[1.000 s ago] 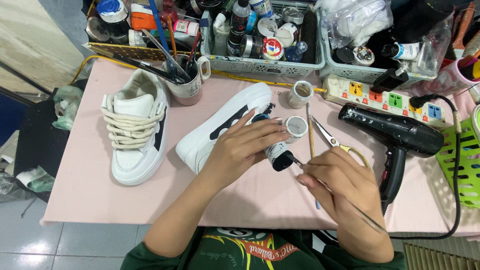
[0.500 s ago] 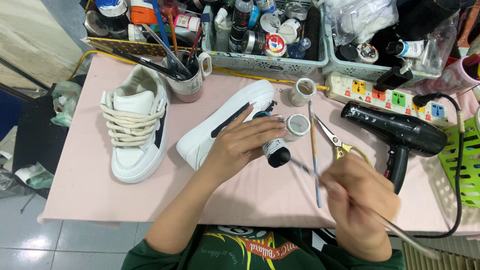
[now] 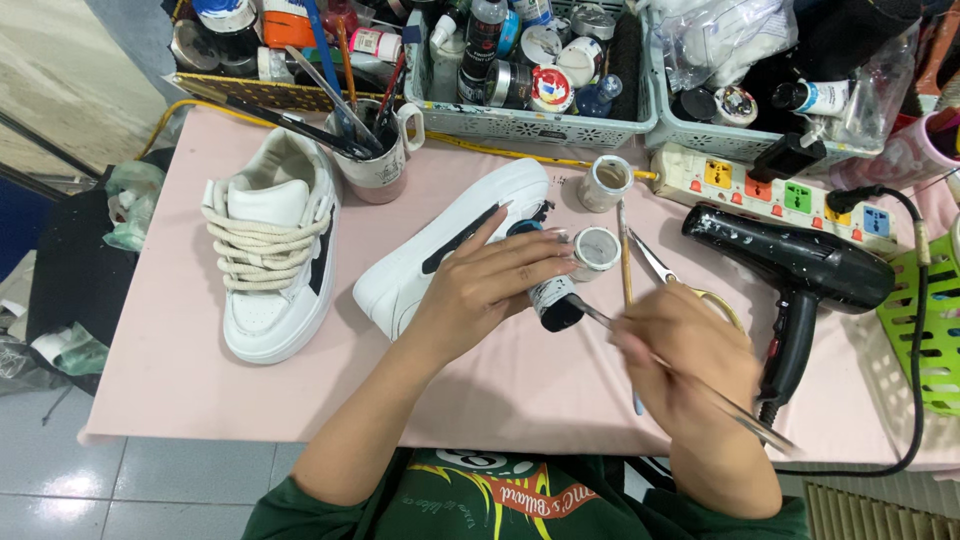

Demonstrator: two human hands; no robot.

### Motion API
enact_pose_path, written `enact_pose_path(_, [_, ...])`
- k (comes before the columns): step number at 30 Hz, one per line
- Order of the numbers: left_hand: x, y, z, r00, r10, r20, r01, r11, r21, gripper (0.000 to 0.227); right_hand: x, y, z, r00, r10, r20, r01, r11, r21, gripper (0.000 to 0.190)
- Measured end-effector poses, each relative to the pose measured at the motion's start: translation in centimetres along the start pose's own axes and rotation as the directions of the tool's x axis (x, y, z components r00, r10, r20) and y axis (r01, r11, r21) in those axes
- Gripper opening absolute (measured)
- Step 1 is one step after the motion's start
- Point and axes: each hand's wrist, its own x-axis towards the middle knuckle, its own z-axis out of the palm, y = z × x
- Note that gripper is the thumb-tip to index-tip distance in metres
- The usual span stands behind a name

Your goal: The person paints the black swoosh logo on a white sneaker using a fine brush and black paint. They repeatedly dip the brush into the paint container and apply the paint to the logo area. After painting, the person uses a hairdryer to dry the paint on the shoe.

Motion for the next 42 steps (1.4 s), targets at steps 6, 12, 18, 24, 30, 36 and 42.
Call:
enact_pose_path(6, [0.0, -0.2, 0.0, 1.000, 0.008, -0.001, -0.008, 0.998, 0.067, 0.061, -1.2, 0.4, -0.7, 0.994, 0.060, -0.095, -0.047, 0.989, 0.139, 0.022])
enact_pose_path(12, [0.2, -0.2, 0.0, 1.000, 0.022, -0.010, -0.020, 0.992, 0.126, 0.058, -1.7, 0.6, -0.8, 0.997, 0.065, -0.028, -0.062, 0.994, 0.093, 0.026])
enact_pose_path(18, [0.3, -0.2, 0.1, 0.999, 0.043, -0.017, -0.039, 0.985, 0.169, 0.056, -2.8, 0.6, -0.7, 0.983, 0.120, -0.136, -0.094, 0.978, 0.185, 0.030])
enact_pose_path(24, [0.1, -0.3, 0.1, 1.000, -0.011, 0.024, 0.008, 0.991, 0.132, 0.064, -3.2, 1.5, -1.8, 0.975, 0.058, -0.215, -0.021, 0.985, 0.172, 0.035])
enact_pose_path(30, [0.4, -0.1, -0.6, 0.990, -0.078, 0.120, 0.074, 0.996, 0.042, 0.068, -1.1, -1.1, -3.3, 0.991, 0.129, 0.042, -0.126, 0.990, -0.066, 0.015])
enact_pose_path(36, [1.3, 0.6, -0.8, 0.986, -0.009, 0.169, 0.019, 0.998, -0.061, 0.062, 2.0, 0.0, -2.4, 0.971, -0.045, 0.235, 0.127, 0.929, -0.347, 0.032])
enact_pose_path(42, [2.0, 0.1, -0.8, 0.979, 0.038, 0.199, 0.000, 0.982, -0.191, 0.061, 2.8, 0.2, -2.6, 0.973, -0.135, 0.187, 0.159, 0.980, -0.117, 0.034])
